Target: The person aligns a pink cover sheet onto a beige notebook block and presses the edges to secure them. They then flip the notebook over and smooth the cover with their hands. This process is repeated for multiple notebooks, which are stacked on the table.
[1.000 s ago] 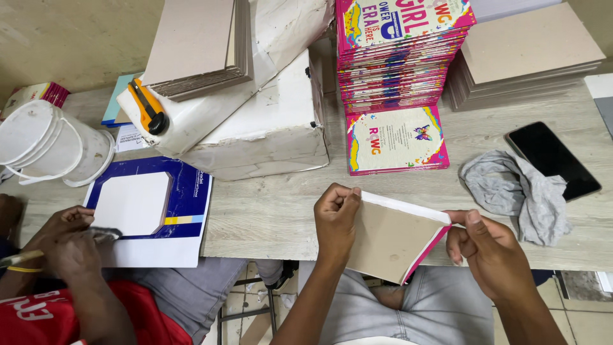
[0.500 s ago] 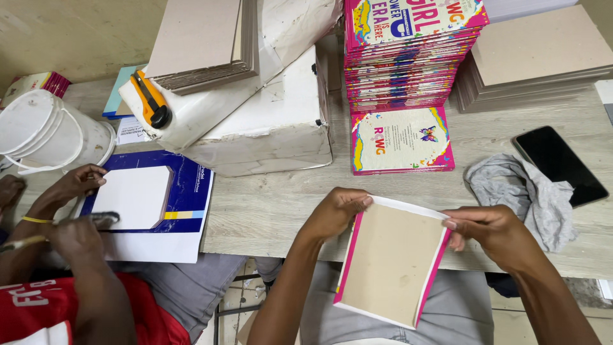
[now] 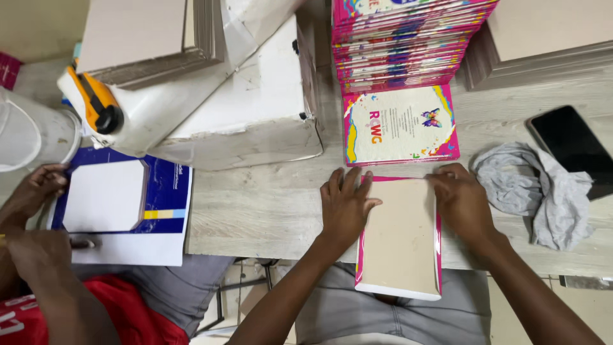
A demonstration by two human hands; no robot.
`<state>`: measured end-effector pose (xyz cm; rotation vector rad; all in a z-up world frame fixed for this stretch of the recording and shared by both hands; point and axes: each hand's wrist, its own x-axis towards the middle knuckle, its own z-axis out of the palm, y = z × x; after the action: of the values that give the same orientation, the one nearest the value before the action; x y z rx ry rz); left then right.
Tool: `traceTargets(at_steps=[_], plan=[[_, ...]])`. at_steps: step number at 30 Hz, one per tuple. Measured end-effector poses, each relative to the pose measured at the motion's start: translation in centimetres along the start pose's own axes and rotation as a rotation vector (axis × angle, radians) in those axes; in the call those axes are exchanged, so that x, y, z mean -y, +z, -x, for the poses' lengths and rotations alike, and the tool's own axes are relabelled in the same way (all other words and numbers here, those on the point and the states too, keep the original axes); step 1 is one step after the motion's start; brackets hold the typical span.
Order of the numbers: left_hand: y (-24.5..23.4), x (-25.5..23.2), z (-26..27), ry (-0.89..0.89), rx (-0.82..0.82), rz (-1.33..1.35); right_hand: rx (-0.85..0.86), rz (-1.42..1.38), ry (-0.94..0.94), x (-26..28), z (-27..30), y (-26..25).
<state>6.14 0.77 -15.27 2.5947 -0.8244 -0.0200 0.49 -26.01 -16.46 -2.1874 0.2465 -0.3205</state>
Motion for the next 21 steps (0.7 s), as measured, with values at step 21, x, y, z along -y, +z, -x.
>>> traceTargets(at_steps=[21], plan=[[1.9, -6.2, 0.8, 0.12, -0.185, -0.099, -0.168, 0.83, -0.38, 5.3, 5.7, 3.8]])
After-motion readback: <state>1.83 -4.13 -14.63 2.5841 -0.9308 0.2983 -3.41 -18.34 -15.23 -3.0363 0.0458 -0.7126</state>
